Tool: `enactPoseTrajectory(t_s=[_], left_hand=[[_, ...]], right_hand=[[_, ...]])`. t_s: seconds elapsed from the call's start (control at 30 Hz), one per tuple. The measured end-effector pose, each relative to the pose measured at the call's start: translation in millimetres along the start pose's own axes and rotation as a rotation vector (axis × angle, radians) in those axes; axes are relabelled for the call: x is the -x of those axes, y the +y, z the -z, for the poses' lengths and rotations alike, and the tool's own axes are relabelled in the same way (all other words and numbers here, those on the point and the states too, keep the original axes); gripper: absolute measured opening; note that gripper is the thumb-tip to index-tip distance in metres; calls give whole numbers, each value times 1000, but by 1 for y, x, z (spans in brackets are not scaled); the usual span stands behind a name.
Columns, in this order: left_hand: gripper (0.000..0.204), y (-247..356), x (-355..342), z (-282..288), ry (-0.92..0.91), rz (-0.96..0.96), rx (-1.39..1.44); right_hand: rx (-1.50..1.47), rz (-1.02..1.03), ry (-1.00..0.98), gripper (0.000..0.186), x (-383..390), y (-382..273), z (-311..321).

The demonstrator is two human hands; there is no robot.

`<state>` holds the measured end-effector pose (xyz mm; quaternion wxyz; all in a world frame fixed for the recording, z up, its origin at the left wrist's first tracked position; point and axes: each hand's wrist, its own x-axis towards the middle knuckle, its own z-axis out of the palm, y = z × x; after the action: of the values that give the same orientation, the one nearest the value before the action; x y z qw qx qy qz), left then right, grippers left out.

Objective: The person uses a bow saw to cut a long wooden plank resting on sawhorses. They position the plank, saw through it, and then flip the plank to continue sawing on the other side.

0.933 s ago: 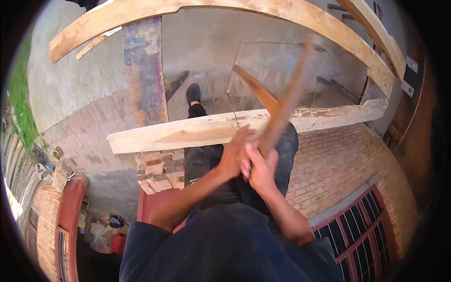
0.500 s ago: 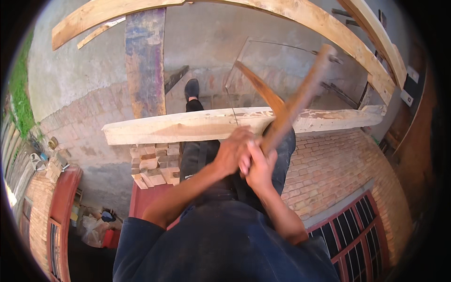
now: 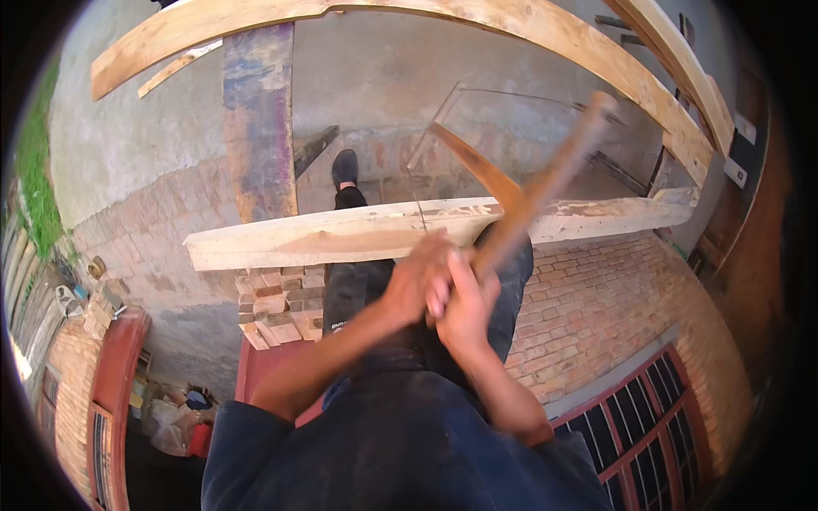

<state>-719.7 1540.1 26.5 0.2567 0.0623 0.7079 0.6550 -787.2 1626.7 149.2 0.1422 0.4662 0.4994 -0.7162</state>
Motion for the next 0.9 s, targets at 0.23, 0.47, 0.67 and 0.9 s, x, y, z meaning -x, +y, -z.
enactPoseTrajectory(t_s=[0.23,0.47,0.67,0.9], left_hand=[[46,21,13,4,-33,-21,99],[41,42,7,5,55,117,189],[53,11,-8,12,-24,249,217],[50,81,20,9,-23,94,55]], right_hand=[[16,22,-70,36,27,-15,3],[51,-29,-45,31,28,-16,13],[130,-54,-27,40,-14,4,0],[127,-43,-136,27,69,-51,8]])
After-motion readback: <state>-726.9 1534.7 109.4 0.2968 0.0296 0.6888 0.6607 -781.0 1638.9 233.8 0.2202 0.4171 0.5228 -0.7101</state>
